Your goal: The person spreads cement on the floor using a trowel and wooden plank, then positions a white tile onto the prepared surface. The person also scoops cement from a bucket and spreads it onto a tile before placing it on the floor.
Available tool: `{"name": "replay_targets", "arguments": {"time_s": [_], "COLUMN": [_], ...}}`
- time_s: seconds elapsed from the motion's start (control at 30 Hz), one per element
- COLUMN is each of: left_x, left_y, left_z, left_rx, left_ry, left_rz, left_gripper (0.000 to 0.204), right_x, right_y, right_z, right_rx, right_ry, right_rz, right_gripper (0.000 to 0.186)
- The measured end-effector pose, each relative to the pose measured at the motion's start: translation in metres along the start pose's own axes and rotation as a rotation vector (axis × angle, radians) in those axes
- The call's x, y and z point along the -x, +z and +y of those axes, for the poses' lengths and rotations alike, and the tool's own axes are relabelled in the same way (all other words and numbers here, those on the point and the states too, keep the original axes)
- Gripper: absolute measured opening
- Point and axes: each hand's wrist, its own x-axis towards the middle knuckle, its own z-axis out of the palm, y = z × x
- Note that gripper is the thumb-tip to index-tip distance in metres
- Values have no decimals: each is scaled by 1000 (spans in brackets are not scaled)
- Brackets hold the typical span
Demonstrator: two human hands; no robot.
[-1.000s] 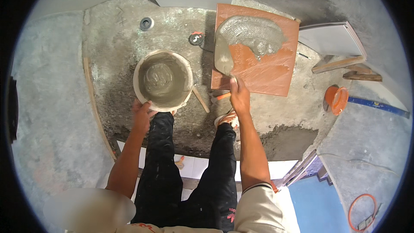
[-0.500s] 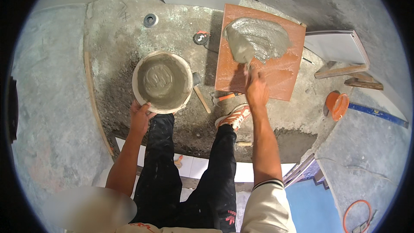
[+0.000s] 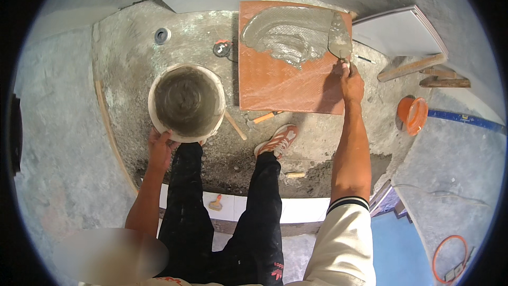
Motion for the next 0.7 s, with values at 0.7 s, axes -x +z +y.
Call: {"name": "replay_targets", "arguments": {"time_s": [0.7], "left_x": [31], "left_y": [113], "left_z": [94], "left_rx": [-238], "left_ry": [363], "left_rz": [-290], "left_gripper": [27], "right_x": [235], "right_y": [-42], "right_z": [-225], "right_rx": [214], "right_ry": [-681], "right_rz": [-259], "right_gripper": [48]}}
